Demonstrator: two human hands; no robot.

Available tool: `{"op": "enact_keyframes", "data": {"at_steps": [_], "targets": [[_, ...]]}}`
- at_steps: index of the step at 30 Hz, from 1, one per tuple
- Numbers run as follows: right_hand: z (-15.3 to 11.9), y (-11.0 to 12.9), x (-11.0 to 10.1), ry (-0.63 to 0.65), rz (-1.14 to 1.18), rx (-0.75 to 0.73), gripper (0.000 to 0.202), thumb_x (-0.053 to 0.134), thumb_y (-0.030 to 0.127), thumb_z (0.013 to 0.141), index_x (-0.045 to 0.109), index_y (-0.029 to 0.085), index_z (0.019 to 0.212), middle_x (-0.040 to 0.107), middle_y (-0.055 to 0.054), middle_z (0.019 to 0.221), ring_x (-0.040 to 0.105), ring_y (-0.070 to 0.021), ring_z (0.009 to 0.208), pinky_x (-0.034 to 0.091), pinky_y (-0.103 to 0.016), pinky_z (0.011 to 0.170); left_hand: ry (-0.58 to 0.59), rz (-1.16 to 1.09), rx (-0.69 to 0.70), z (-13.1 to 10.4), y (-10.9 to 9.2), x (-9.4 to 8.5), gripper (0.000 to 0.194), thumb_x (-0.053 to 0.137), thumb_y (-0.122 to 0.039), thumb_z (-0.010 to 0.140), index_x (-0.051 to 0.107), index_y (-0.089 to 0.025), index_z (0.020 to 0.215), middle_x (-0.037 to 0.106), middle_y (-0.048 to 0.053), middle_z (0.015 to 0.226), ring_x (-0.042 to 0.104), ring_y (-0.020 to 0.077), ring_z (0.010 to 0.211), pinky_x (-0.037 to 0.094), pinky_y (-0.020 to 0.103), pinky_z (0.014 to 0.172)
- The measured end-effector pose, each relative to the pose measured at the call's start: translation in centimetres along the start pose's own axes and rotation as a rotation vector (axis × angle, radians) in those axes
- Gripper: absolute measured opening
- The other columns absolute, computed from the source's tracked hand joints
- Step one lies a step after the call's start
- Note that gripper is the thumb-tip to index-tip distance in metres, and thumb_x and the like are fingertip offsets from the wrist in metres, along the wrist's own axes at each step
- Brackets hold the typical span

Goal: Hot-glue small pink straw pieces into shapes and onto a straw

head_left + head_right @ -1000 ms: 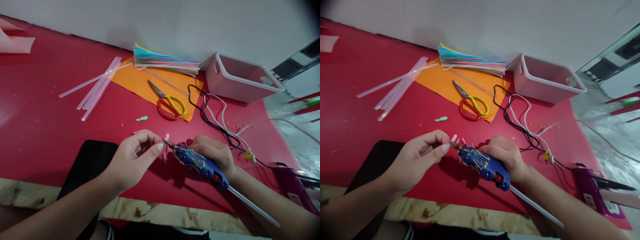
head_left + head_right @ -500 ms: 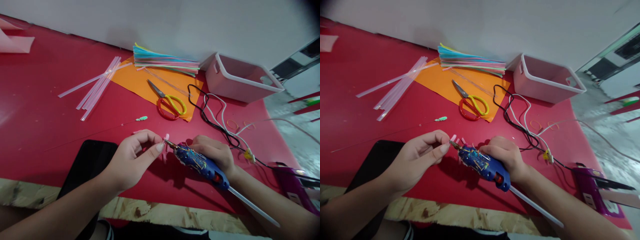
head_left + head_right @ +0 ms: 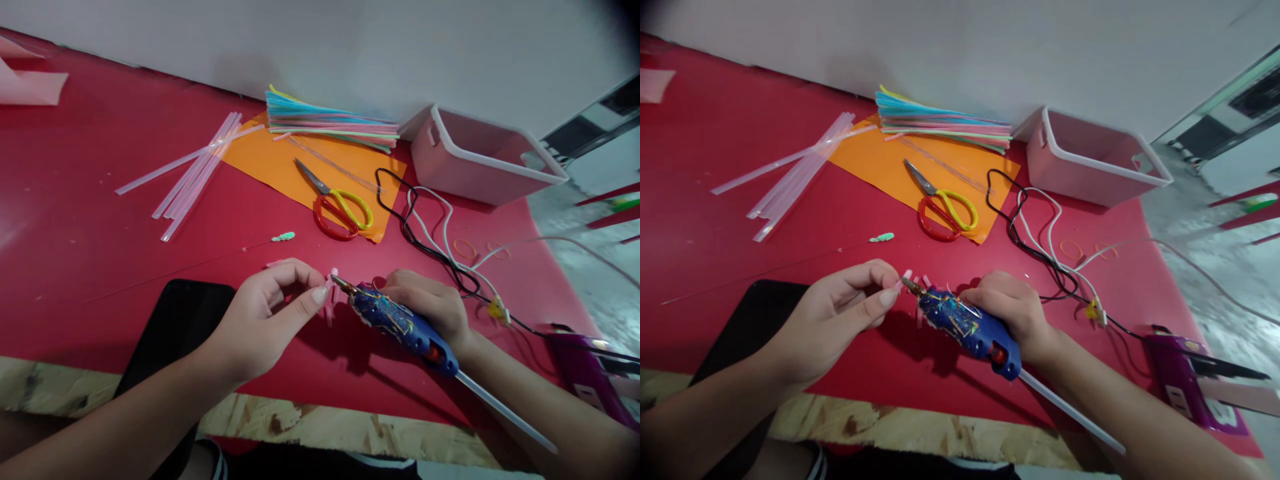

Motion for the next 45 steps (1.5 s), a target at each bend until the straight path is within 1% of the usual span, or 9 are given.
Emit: {"op": "enact_keyframes", "data": {"at_steps": [8, 16, 19, 21, 26, 29, 32, 40, 45], "targets": [[0.2, -0.1, -0.1, -0.014, 0.003, 0.020, 0.013, 0.057, 0.024, 0.096, 0.069, 0.018, 0.096, 0.066, -0.005, 0.073, 0.062, -0.0142, 0.061, 0.047, -0.028, 0.059, 0.020, -0.032, -0.002, 0.1, 0.2, 0.2, 0.013, 0.069, -0.021, 0.089, 0.062, -0.016, 0.080, 0.051, -0.006, 0.069, 0.040, 0.0044, 0.057, 0.036, 0.016, 0.053], [-0.3, -0.5, -0.3, -0.056, -0.008, 0.022, 0.019, 0.053, 0.031, 0.099, 0.066, 0.019, 0.097, 0.065, -0.005, 0.072, 0.061, -0.0161, 0.063, 0.048, -0.030, 0.059, 0.020, -0.027, 0.005, 0.0, 0.0, 0.2, 0.013, 0.070, -0.021, 0.087, 0.061, -0.016, 0.079, 0.048, -0.007, 0.066, 0.038, 0.0044, 0.055, 0.033, 0.017, 0.051], [-0.3, -0.4, -0.1, -0.030, 0.018, 0.012, 0.014, 0.054, 0.028, 0.098, 0.065, 0.019, 0.099, 0.064, -0.006, 0.073, 0.061, -0.0175, 0.064, 0.049, -0.031, 0.060, 0.009, -0.023, -0.008, 0.0, 0.1, 0.1, 0.012, 0.070, -0.021, 0.087, 0.062, -0.016, 0.080, 0.050, -0.007, 0.068, 0.039, 0.0042, 0.056, 0.034, 0.017, 0.051], [-0.3, -0.1, -0.2, -0.037, 0.035, -0.009, 0.013, 0.055, 0.026, 0.098, 0.065, 0.019, 0.100, 0.063, -0.006, 0.073, 0.060, -0.0172, 0.064, 0.048, -0.032, 0.059, 0.011, -0.021, -0.007, 0.0, 0.1, 0.1, 0.012, 0.070, -0.021, 0.087, 0.061, -0.016, 0.080, 0.052, -0.007, 0.069, 0.040, 0.0039, 0.056, 0.034, 0.017, 0.052], [-0.2, 0.4, 0.3, -0.025, 0.034, -0.058, 0.015, 0.058, 0.023, 0.096, 0.066, 0.017, 0.107, 0.059, -0.004, 0.071, 0.055, -0.0159, 0.064, 0.046, -0.031, 0.060, 0.052, -0.032, -0.003, 0.1, 0.0, 0.7, 0.011, 0.069, -0.019, 0.088, 0.061, -0.016, 0.081, 0.053, -0.007, 0.067, 0.040, 0.0034, 0.055, 0.034, 0.017, 0.052], [-0.2, 0.3, 0.4, -0.022, 0.042, -0.059, 0.015, 0.060, 0.023, 0.095, 0.066, 0.016, 0.107, 0.057, -0.003, 0.070, 0.055, -0.0162, 0.064, 0.044, -0.031, 0.060, 0.094, -0.055, 0.006, 0.0, 0.0, 1.0, 0.011, 0.068, -0.018, 0.090, 0.061, -0.016, 0.081, 0.058, -0.006, 0.070, 0.044, 0.0033, 0.058, 0.037, 0.016, 0.055], [-0.2, 0.4, 0.3, -0.033, 0.056, -0.063, 0.014, 0.060, 0.021, 0.094, 0.065, 0.017, 0.106, 0.056, -0.003, 0.070, 0.055, -0.0162, 0.064, 0.044, -0.031, 0.060, 0.120, -0.077, 0.017, 0.0, -0.1, 1.1, 0.011, 0.067, -0.018, 0.091, 0.061, -0.016, 0.082, 0.059, -0.006, 0.071, 0.044, 0.0033, 0.059, 0.036, 0.016, 0.056], [-0.3, 0.4, 0.1, -0.055, 0.057, -0.069, 0.013, 0.058, 0.022, 0.096, 0.066, 0.017, 0.105, 0.057, -0.003, 0.070, 0.055, -0.0161, 0.064, 0.045, -0.032, 0.062, 0.143, -0.113, 0.018, 0.0, -0.3, 1.3, 0.012, 0.068, -0.017, 0.091, 0.061, -0.016, 0.081, 0.058, -0.007, 0.069, 0.043, 0.0040, 0.057, 0.035, 0.018, 0.054], [-0.1, 0.5, 0.2, -0.036, 0.038, -0.065, 0.014, 0.057, 0.024, 0.096, 0.066, 0.017, 0.105, 0.058, -0.003, 0.069, 0.055, -0.0162, 0.063, 0.045, -0.031, 0.061, 0.145, -0.091, 0.031, 0.1, -0.5, 1.4, 0.012, 0.068, -0.016, 0.090, 0.062, -0.017, 0.080, 0.059, -0.005, 0.071, 0.045, 0.0053, 0.058, 0.036, 0.020, 0.055]]}}
Point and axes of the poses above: each hand's wrist, its own z-axis towards the middle knuckle, its own x-axis out of the palm, y = z × x, the point moved 10 cm from there along z, towards the middle knuckle
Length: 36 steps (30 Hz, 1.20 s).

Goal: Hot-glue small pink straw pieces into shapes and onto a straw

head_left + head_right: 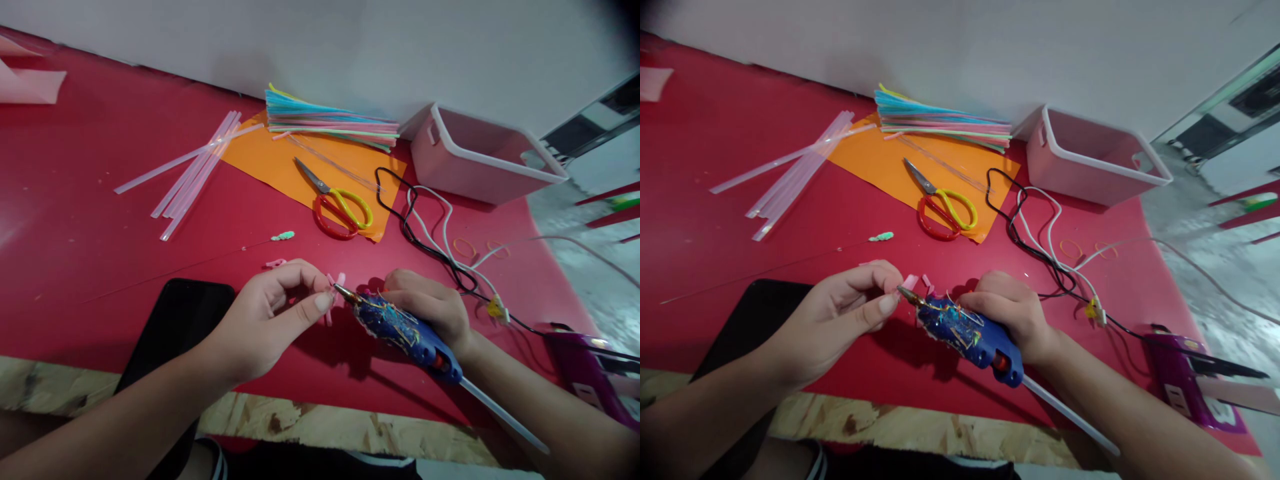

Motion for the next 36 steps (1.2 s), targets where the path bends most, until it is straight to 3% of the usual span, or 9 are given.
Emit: {"op": "enact_keyframes", "data": {"at_steps": [19, 26, 36], "targets": [[-0.06, -0.16, -0.28, 0.001, -0.004, 0.027, 0.013, 0.056, 0.024, 0.097, 0.065, 0.019, 0.104, 0.065, -0.006, 0.075, 0.059, -0.0164, 0.064, 0.048, -0.031, 0.061, 0.005, 0.009, 0.032, -0.14, -0.31, -0.02, 0.013, 0.067, -0.018, 0.093, 0.062, -0.017, 0.081, 0.056, -0.004, 0.077, 0.042, 0.0058, 0.059, 0.037, 0.020, 0.057], [0.03, -0.30, -0.45, 0.010, -0.022, 0.044, 0.012, 0.055, 0.025, 0.098, 0.065, 0.019, 0.100, 0.066, -0.006, 0.075, 0.061, -0.0161, 0.064, 0.048, -0.030, 0.061, 0.008, 0.015, 0.040, -0.12, -0.54, 0.04, 0.012, 0.068, -0.018, 0.091, 0.063, -0.017, 0.079, 0.057, -0.002, 0.079, 0.052, 0.0094, 0.070, 0.043, 0.021, 0.067], [-0.16, -0.49, -0.38, 0.014, 0.005, 0.048, 0.013, 0.056, 0.025, 0.096, 0.066, 0.017, 0.101, 0.066, -0.006, 0.076, 0.061, -0.0167, 0.066, 0.049, -0.031, 0.062, 0.034, 0.028, 0.067, -0.25, -0.61, 0.16, 0.012, 0.066, -0.016, 0.092, 0.063, -0.018, 0.080, 0.057, -0.002, 0.082, 0.054, 0.0096, 0.077, 0.044, 0.020, 0.073]]}}
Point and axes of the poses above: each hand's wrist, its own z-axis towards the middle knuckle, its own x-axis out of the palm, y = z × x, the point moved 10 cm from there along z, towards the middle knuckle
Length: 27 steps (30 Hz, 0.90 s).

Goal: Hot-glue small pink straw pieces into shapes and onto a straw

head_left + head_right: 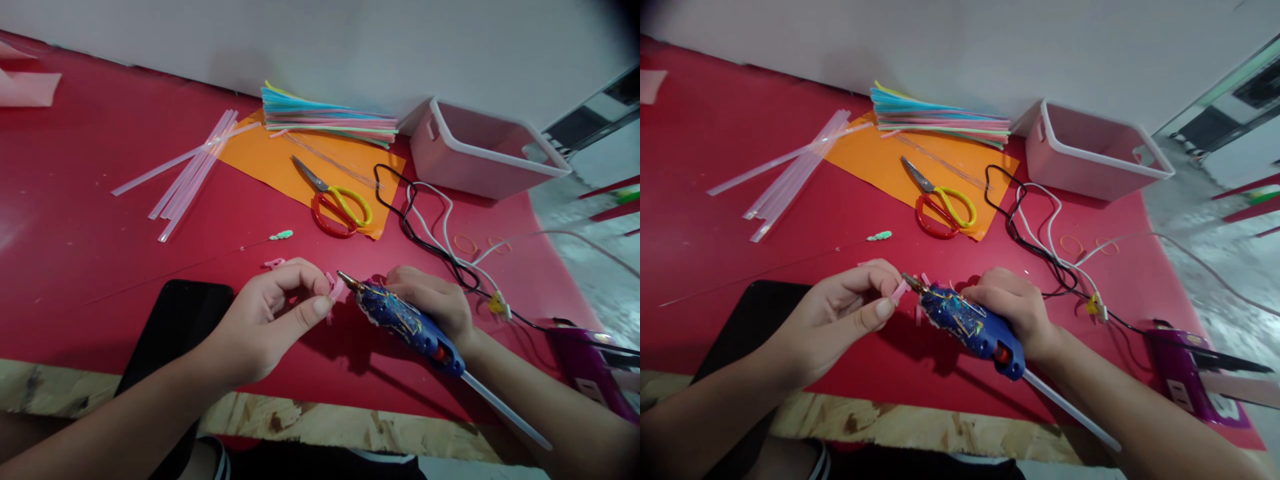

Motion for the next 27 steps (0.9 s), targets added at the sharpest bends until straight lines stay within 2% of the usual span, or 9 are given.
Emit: {"op": "enact_keyframes", "data": {"at_steps": [5, 10, 16, 27], "targets": [[-0.3, -0.4, 0.0, -0.039, -0.008, 0.032, 0.013, 0.056, 0.025, 0.096, 0.067, 0.019, 0.099, 0.065, -0.006, 0.074, 0.061, -0.0181, 0.065, 0.049, -0.032, 0.060, 0.011, 0.023, 0.005, 0.0, -0.1, 0.0, 0.011, 0.066, -0.018, 0.093, 0.064, -0.018, 0.083, 0.057, -0.001, 0.084, 0.054, 0.0105, 0.080, 0.045, 0.021, 0.077], [-0.8, -0.9, -0.9, -0.152, -0.016, 0.089, 0.011, 0.060, 0.024, 0.093, 0.068, 0.023, 0.101, 0.061, -0.005, 0.072, 0.060, -0.0202, 0.063, 0.049, -0.035, 0.058, -0.012, 0.016, -0.007, -0.1, 0.0, -0.1, 0.009, 0.067, -0.017, 0.091, 0.064, -0.018, 0.083, 0.056, -0.002, 0.082, 0.054, 0.0103, 0.074, 0.044, 0.021, 0.070], [-0.3, 0.6, -0.1, -0.057, 0.031, -0.056, 0.015, 0.057, 0.025, 0.096, 0.067, 0.022, 0.107, 0.059, -0.004, 0.070, 0.056, -0.0182, 0.062, 0.048, -0.035, 0.061, 0.009, -0.034, -0.010, 0.1, 0.2, 0.1, 0.011, 0.065, -0.016, 0.094, 0.062, -0.018, 0.083, 0.057, -0.003, 0.078, 0.054, 0.0077, 0.070, 0.044, 0.018, 0.068], [-0.3, 0.9, 0.2, -0.044, 0.043, -0.092, 0.013, 0.057, 0.021, 0.097, 0.064, 0.018, 0.107, 0.055, -0.003, 0.072, 0.053, -0.0162, 0.064, 0.046, -0.034, 0.063, 0.027, -0.033, 0.001, 0.1, 0.0, 0.2, 0.010, 0.064, -0.014, 0.093, 0.063, -0.018, 0.084, 0.057, -0.003, 0.079, 0.056, 0.0078, 0.071, 0.046, 0.018, 0.071]]}}
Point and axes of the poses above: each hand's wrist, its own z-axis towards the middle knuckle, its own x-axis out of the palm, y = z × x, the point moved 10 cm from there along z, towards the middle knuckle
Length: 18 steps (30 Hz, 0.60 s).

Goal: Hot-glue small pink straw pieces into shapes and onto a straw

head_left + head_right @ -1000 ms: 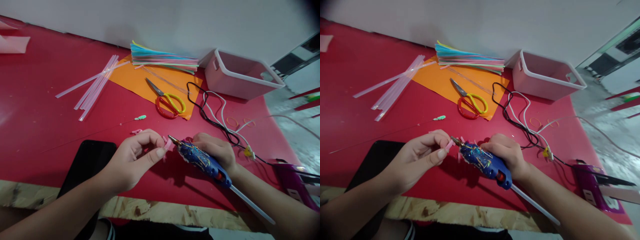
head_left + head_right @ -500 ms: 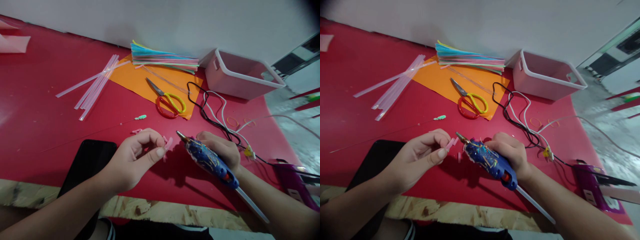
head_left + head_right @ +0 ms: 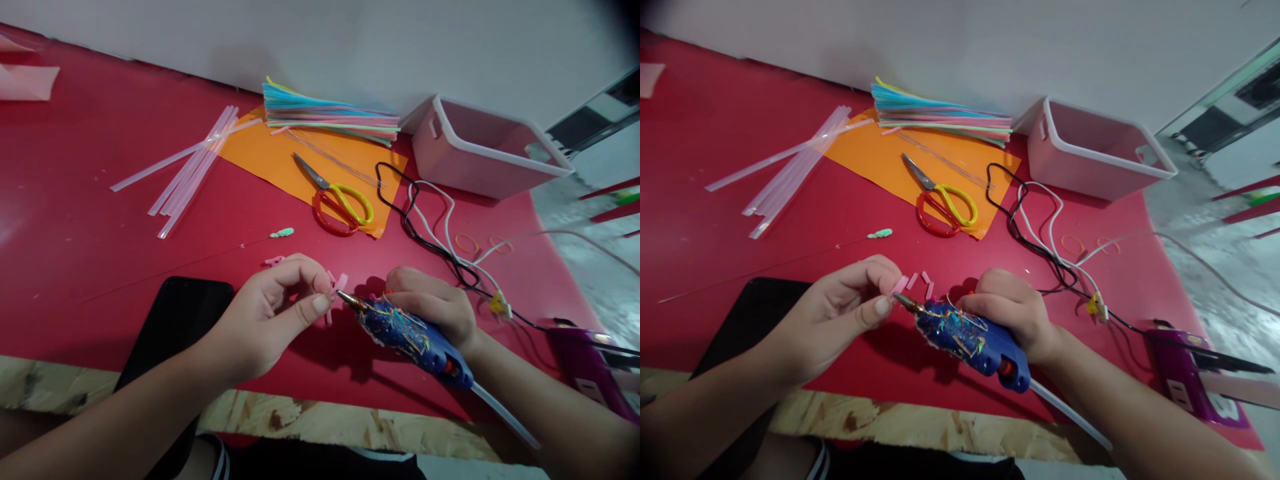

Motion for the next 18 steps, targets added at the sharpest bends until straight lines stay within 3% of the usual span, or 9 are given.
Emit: {"op": "enact_keyframes", "data": {"at_steps": [18], "targets": [[-0.08, -0.23, 0.25, 0.008, 0.012, 0.002, 0.013, 0.056, 0.023, 0.097, 0.064, 0.018, 0.107, 0.055, -0.003, 0.072, 0.053, -0.0166, 0.065, 0.046, -0.034, 0.064, 0.009, 0.063, 0.039, 0.17, -0.04, -0.05, 0.010, 0.063, -0.013, 0.094, 0.063, -0.018, 0.086, 0.057, -0.003, 0.082, 0.056, 0.0069, 0.075, 0.046, 0.017, 0.075]]}}
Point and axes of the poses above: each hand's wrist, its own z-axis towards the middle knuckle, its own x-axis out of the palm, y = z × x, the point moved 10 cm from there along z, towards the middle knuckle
